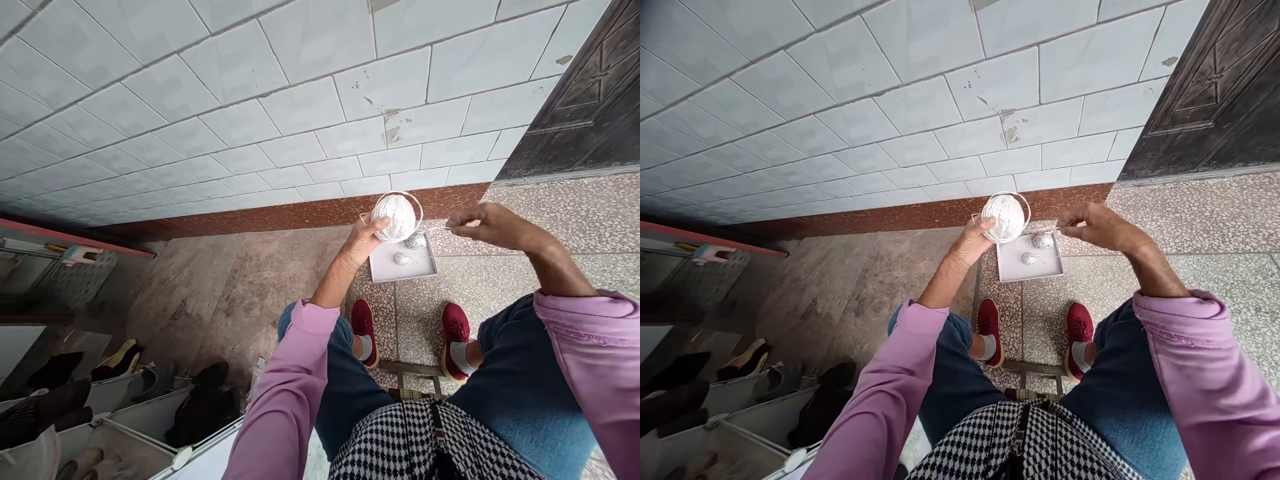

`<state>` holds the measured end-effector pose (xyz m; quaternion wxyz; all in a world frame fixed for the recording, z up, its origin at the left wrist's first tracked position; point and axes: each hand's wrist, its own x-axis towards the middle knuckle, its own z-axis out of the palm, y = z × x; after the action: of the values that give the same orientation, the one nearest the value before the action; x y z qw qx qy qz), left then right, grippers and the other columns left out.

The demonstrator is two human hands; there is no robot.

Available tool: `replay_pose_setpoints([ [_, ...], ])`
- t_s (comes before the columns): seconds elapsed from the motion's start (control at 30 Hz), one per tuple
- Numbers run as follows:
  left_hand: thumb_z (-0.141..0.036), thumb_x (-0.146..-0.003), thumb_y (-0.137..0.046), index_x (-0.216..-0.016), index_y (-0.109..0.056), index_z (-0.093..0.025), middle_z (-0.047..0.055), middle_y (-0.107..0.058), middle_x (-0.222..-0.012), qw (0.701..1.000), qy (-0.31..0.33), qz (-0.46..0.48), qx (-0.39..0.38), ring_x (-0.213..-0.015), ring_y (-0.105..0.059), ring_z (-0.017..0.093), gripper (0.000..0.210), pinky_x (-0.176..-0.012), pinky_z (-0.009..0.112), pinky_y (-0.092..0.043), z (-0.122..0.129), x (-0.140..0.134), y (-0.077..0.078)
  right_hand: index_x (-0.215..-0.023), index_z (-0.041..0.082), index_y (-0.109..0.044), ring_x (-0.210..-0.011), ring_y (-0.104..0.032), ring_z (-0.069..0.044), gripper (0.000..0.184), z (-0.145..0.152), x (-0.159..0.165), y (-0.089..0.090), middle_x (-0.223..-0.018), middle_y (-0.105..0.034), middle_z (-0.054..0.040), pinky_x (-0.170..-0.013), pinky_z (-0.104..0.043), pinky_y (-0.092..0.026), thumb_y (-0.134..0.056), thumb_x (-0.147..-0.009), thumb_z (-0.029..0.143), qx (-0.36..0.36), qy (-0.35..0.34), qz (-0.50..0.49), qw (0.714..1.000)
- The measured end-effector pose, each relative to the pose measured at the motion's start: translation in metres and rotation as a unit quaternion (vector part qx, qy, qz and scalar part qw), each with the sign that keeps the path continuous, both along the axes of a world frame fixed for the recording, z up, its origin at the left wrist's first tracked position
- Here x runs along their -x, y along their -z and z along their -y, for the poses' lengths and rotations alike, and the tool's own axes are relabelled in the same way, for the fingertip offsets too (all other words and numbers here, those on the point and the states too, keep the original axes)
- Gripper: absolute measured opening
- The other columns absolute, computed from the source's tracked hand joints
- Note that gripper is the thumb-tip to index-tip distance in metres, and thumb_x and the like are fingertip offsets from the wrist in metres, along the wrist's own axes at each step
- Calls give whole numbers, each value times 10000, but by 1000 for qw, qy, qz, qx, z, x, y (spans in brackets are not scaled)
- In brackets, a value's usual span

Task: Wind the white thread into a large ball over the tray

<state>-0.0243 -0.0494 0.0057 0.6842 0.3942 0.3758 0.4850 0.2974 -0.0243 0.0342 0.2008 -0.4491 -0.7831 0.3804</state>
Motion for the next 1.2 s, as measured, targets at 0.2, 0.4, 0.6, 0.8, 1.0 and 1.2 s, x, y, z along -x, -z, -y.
replay_pose_setpoints([
  [0.2,-615,-619,-995,-1300,-782,-165,148,-836,-1180,996,54,-60,-39,-1189,-768,356,844,-1012,446,-601,7,-6,-10,-1472,234,-750,-1309,-755,-406,597,0,42,19,-1443,-789,-161,-1030,-600,-668,-756,-922,466,-39,31,-105,993],
  [0.4,-637,-601,-984,-1264,-788,-176,150,-834,-1169,989,122,-74,-36,-1174,-766,366,831,-970,445,-619,11,-2,-13,-1513,208,-713,-1296,-753,-389,620,6,69,12,-1427,-789,-192,-883,-522,-728,-695,-1021,584,56,72,-233,968],
  [0.6,-761,-536,-934,-1181,-802,-181,151,-841,-1037,987,156,-41,14,-1140,-783,401,877,-960,480,-634,20,4,-9,-1562,271,-691,-1426,-690,-381,704,7,82,17,-1552,-738,-156,-1180,-611,-597,-816,-955,605,76,-22,-275,958],
  [0.8,-717,-476,-947,-1314,-780,-214,154,-848,-1145,968,247,-29,11,-1059,-798,391,992,-844,436,-635,28,-3,-7,-1292,191,-830,-1092,-794,-289,720,9,104,19,-1199,-860,-127,-922,-400,-652,-909,-826,734,154,-213,-282,923],
  [1.0,-689,-500,-939,-1346,-772,-197,167,-829,-1096,958,278,-63,3,-1011,-789,398,993,-801,455,-624,28,-1,-11,-805,191,-780,-671,-647,-132,517,6,100,20,-780,-772,-3,-656,-278,-538,-915,-837,689,156,-159,-268,937],
  [1.2,-617,-662,-928,-1156,-819,-176,136,-822,-1062,970,204,-127,-31,-1030,-766,323,671,-890,422,-601,17,-1,-8,-849,265,-826,-796,-689,-219,345,13,76,-11,-864,-808,-50,-716,-382,-568,-873,-901,602,-55,68,-242,966],
])
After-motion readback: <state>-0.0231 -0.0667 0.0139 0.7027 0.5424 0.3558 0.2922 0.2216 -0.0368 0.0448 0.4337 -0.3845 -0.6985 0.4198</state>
